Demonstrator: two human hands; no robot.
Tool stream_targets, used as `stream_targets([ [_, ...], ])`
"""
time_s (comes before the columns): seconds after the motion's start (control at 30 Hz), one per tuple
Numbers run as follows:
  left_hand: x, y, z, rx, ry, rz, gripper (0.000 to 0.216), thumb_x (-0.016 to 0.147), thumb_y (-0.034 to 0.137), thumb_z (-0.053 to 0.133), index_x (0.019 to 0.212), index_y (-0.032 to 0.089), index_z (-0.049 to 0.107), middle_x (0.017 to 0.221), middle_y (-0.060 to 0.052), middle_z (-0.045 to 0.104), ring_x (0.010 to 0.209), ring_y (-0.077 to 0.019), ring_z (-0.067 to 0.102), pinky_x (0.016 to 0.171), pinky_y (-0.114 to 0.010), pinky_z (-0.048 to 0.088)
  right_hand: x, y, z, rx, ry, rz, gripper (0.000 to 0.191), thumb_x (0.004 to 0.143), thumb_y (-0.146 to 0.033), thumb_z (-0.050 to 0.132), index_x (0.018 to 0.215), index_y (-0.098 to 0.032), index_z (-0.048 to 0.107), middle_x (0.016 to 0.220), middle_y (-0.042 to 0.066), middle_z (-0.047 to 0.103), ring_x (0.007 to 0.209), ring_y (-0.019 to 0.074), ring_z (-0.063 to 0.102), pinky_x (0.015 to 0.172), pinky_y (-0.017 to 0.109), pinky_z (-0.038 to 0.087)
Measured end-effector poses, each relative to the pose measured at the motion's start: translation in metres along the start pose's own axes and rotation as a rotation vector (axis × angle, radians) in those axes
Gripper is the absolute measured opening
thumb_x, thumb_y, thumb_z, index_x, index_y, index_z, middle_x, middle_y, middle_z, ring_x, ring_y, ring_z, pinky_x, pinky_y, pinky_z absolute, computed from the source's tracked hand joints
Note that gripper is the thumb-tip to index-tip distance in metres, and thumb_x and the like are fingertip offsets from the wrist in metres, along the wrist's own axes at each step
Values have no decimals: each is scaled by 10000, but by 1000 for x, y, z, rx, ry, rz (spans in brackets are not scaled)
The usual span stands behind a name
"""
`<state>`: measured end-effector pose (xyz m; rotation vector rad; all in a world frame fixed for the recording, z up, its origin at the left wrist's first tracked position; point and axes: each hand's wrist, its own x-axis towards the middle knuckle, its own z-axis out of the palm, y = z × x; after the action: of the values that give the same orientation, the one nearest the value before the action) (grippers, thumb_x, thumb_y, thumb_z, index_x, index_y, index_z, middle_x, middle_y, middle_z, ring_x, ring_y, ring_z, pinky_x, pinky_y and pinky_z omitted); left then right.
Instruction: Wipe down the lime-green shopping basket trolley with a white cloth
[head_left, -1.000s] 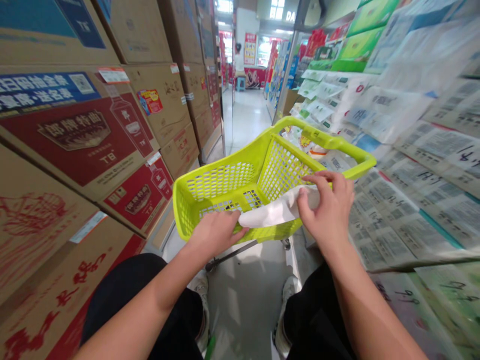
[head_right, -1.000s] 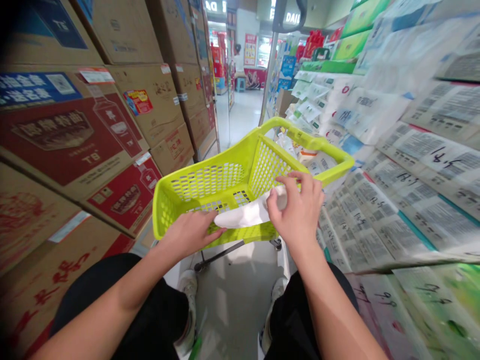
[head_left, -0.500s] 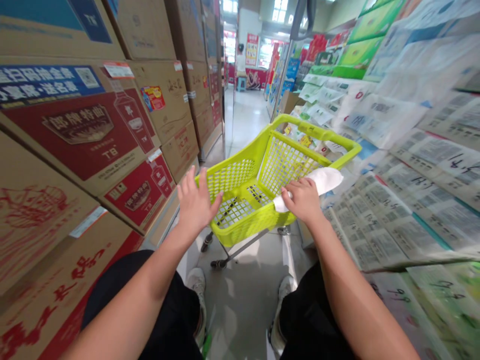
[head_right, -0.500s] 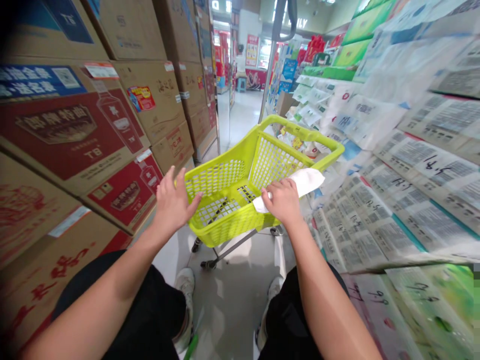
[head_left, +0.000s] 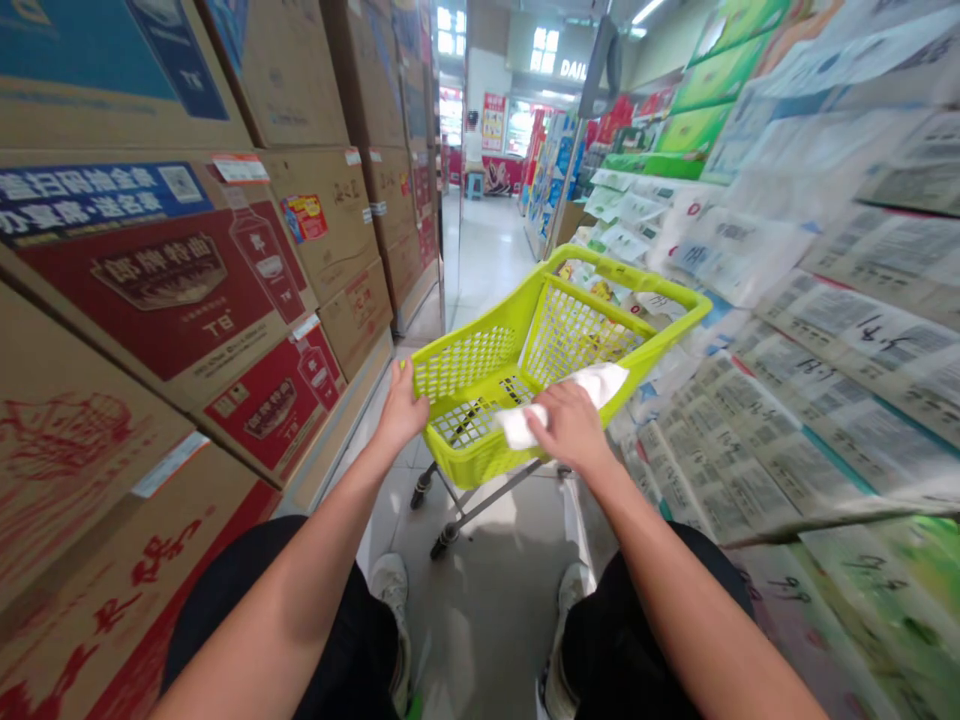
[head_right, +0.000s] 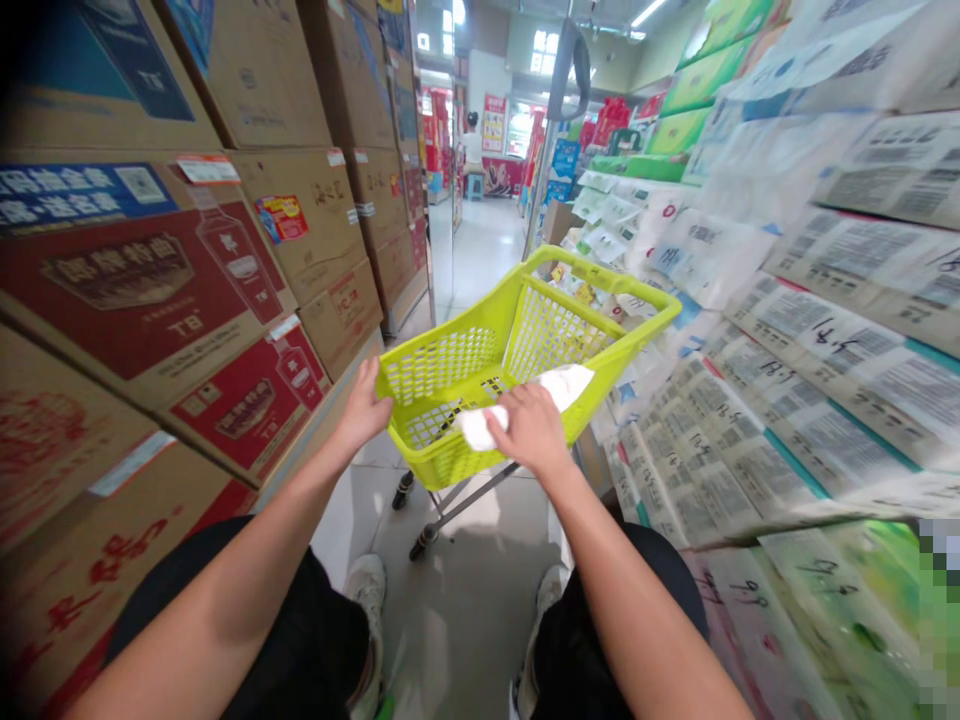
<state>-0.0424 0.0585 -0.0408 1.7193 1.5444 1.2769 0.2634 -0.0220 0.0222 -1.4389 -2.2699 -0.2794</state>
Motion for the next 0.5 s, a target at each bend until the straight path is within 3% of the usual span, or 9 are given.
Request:
stream_targets([
  [0.1, 7, 3, 1, -19, -7, 14, 907, 639, 157, 605, 1535, 149, 459, 1651, -150, 415, 1631, -337, 134, 1328, -504, 166, 1, 49, -7, -94, 215, 182, 383, 1016, -465, 471, 917, -208, 738, 896, 117, 670, 1050, 333, 520, 969, 486, 387],
  [0.17, 5, 8, 7, -45, 42, 0, 850, 646, 172, 601, 1488, 153, 487, 1610, -160, 465, 1607, -339, 241, 1314, -502, 225, -1, 53, -7, -110, 266, 210, 365, 1009, -449, 482, 903, -219, 745, 885, 107, 678, 1035, 327, 522, 977, 494, 375],
  [0.23, -1, 15, 15, -123, 106, -75, 775, 664, 195, 583, 1433, 158, 488, 1498, -170, 568, 1481, -331, 471, 1243, -511, 373, -5, 32, -6, -54, 175, 139, 380, 1031, -412, 449, 882, -221, 742, 861, 88, 687, 927, 283, 534, 941, 469, 376],
  [0.33, -13, 23, 25, -319, 93, -292, 669, 646, 208, 531, 1312, 159, 494, 1222, -130, 701, 1121, -278, 696, 975, -462, 589, -12, -23, -4, 92, -40, -89, 375, 1064, -371, 409, 991, -220, 744, 914, 71, 710, 880, 242, 551, 892, 429, 383],
  [0.43, -21, 25, 25, -425, -12, -416, 642, 588, 206, 528, 1229, 188, 512, 1072, -83, 720, 945, -259, 715, 748, -386, 612, -17, -55, -5, 163, -111, -227, 358, 1066, -400, 449, 1246, -224, 704, 1080, 84, 724, 1015, 259, 577, 929, 425, 401],
  [0.5, -21, 23, 20, -438, -53, -442, 619, 582, 225, 557, 1200, 212, 521, 1022, -70, 717, 873, -263, 710, 649, -358, 579, -18, -48, -9, 166, -108, -215, 377, 1064, -427, 464, 1284, -222, 692, 1159, 98, 720, 1081, 271, 580, 967, 432, 416],
])
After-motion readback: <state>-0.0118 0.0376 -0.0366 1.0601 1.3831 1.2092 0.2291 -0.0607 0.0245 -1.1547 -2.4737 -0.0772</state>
